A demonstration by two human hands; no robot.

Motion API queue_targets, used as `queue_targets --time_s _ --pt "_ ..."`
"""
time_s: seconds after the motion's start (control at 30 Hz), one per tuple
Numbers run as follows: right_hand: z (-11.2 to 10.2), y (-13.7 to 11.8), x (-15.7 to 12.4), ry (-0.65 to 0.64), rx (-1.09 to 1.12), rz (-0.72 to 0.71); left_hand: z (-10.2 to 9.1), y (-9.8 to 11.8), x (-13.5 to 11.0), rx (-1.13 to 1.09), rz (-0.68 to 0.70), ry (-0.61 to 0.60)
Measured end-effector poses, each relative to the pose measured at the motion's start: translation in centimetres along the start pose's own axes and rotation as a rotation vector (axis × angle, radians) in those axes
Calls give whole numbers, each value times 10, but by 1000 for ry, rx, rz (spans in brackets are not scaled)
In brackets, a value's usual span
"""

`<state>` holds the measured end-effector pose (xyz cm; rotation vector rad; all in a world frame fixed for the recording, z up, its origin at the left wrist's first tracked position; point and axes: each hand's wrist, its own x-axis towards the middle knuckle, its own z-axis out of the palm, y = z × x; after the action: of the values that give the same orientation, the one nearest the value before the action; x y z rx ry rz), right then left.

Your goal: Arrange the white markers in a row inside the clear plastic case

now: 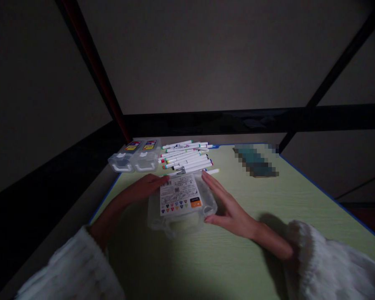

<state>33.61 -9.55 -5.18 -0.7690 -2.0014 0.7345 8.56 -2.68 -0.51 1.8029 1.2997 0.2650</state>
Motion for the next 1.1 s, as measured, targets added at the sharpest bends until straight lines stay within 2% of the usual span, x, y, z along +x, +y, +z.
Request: queue_targets --time_s 0.1,0.27,0.37,0.53,0.63,0.83,0.97,1.1 --pt "-1 1 3 151 200 57 13 0 8 -95 -4 61" --pt "-2 5 13 390 568 271 38 7 14 -261 31 96" --pt "-4 4 20 398 807 375 46 14 11 -413 42 36" --pt "-10 1 25 346 1030 528 58 25 2 -727 84 -245" --pt "-13 1 26 316 1123 558 71 29 -1 -845 72 -268" --pt "-14 1 22 403 1170 442 86 28 5 -1008 123 -67" --pt "-10 -5 19 311 1148 367 89 32 4 -1050 158 107" --pt "-2 -7 15 209 994 280 99 37 -3 -1058 154 272"
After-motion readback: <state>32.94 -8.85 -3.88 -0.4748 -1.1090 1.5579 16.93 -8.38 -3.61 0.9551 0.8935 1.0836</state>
